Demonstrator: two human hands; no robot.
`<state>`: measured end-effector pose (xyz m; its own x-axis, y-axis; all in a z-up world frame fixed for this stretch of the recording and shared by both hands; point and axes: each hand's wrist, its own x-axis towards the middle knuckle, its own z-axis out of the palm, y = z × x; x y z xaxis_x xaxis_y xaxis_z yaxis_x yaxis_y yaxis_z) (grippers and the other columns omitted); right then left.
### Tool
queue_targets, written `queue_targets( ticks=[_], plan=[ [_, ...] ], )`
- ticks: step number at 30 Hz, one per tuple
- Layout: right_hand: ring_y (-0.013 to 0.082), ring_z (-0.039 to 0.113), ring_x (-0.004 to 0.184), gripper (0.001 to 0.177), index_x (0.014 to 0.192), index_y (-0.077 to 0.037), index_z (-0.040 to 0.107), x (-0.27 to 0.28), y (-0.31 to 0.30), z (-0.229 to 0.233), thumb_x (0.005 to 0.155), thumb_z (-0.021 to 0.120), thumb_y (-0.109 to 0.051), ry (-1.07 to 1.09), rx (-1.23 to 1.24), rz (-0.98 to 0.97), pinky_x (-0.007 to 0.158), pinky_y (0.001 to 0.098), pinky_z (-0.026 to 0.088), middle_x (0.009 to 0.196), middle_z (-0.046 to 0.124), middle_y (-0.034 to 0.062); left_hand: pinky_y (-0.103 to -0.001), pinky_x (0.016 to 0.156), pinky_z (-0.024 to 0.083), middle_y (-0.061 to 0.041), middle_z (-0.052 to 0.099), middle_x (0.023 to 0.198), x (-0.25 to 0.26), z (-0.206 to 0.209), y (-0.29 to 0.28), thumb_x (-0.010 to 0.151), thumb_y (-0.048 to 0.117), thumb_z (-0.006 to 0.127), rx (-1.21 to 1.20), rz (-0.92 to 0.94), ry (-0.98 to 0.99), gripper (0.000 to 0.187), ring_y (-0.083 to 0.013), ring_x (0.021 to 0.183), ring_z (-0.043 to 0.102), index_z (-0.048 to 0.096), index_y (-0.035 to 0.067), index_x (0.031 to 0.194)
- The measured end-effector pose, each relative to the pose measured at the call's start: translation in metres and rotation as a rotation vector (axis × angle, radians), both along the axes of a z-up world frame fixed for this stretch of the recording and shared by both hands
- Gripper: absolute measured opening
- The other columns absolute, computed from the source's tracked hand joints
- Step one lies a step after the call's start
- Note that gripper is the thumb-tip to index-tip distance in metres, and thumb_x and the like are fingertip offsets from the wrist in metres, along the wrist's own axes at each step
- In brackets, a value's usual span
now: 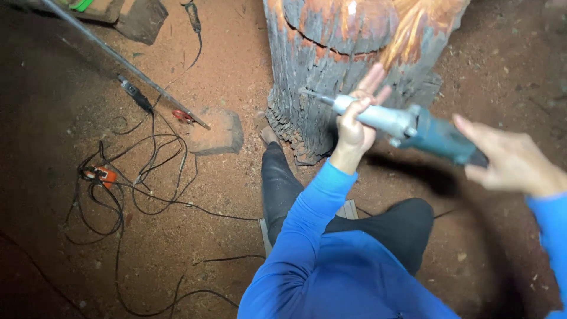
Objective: Carving details into a large wooden stump using a power rotary tool
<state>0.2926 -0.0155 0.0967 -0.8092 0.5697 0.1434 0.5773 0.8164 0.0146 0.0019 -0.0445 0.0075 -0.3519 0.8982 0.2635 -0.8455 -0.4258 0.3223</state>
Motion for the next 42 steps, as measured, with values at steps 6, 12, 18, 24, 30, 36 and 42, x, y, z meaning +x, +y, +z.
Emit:
queue_targets(
  ticks=[6, 12, 18, 24, 30, 36, 42],
  plan=[
    [0.0307, 0.075, 0.108, 0.114, 0.161, -0.026, 0.042, -0.04, 0.035, -0.023, 0.054, 0.083, -0.032, -0.181, 0.056, -0.081, 0.089, 0.0428, 0.064, 0.149, 0.064, 0.0072, -0.043, 0.123, 0.043, -0.018, 0.065, 0.139, -0.026, 0.011, -0.017, 0.091, 0.0, 0.052, 0.123, 0.152, 0.026, 0.048, -0.0277, 0.131, 0.062, 0.059, -0.004, 0.138],
    [0.0325, 0.072, 0.107, 0.122, 0.16, -0.035, 0.039, -0.06, -0.019, -0.099, 0.049, 0.088, -0.04, 0.151, -0.254, -0.135, 0.094, 0.0462, 0.058, 0.123, 0.074, 0.01, -0.052, 0.103, 0.054, -0.031, 0.068, 0.123, -0.046, 0.001, -0.021, 0.083, 0.003, 0.064, 0.044, 0.367, 0.11, 0.01, -0.0417, 0.115, 0.068, 0.065, -0.003, 0.076],
    [0.0425, 0.06, 0.124, 0.135, 0.169, -0.022, 0.016, -0.015, -0.088, -0.105, 0.056, 0.09, -0.022, 0.35, -0.62, -0.222, 0.1, 0.0538, 0.052, 0.14, 0.061, 0.0237, -0.054, 0.098, 0.055, -0.034, 0.066, 0.121, -0.023, -0.01, -0.008, 0.081, 0.003, 0.073, -0.034, 0.177, 0.202, 0.013, -0.046, 0.114, 0.067, 0.071, -0.009, 0.082],
    [0.0366, 0.061, 0.127, 0.106, 0.161, -0.009, 0.035, 0.01, -0.095, -0.053, 0.067, 0.083, -0.015, 0.271, -0.416, -0.226, 0.098, 0.0409, 0.053, 0.152, 0.054, 0.0204, -0.029, 0.085, 0.049, -0.002, 0.061, 0.074, 0.006, -0.001, 0.014, 0.084, 0.003, 0.067, -0.096, -0.031, 0.263, 0.075, -0.0162, 0.077, 0.064, 0.038, -0.007, 0.153],
    [0.0398, 0.062, 0.124, 0.106, 0.162, -0.017, 0.035, -0.006, -0.094, -0.013, 0.067, 0.081, -0.014, 0.183, -0.461, -0.324, 0.097, 0.0467, 0.053, 0.149, 0.057, 0.0191, -0.033, 0.086, 0.05, -0.021, 0.065, 0.123, 0.01, -0.015, 0.034, 0.083, 0.003, 0.066, -0.2, 0.016, 0.217, 0.057, -0.0178, 0.084, 0.064, 0.055, -0.014, 0.136],
    [0.0397, 0.07, 0.108, 0.107, 0.164, -0.022, 0.034, -0.022, -0.095, -0.004, 0.067, 0.08, -0.015, 0.146, -0.487, -0.376, 0.086, 0.0467, 0.058, 0.134, 0.066, 0.0203, -0.028, 0.079, 0.049, -0.022, 0.043, 0.157, 0.001, -0.004, 0.032, 0.081, 0.007, 0.065, -0.212, 0.035, 0.18, 0.012, -0.0145, 0.079, 0.06, 0.06, 0.003, 0.07],
    [0.0419, 0.062, 0.124, 0.109, 0.163, -0.019, 0.033, -0.012, -0.091, -0.014, 0.065, 0.081, -0.011, 0.199, -0.473, -0.323, 0.095, 0.0504, 0.055, 0.149, 0.058, 0.0178, -0.033, 0.079, 0.05, -0.023, 0.041, 0.158, 0.009, -0.004, 0.036, 0.08, 0.01, 0.066, -0.252, 0.071, 0.242, 0.012, -0.0168, 0.081, 0.061, 0.061, 0.0, 0.076]
  ],
)
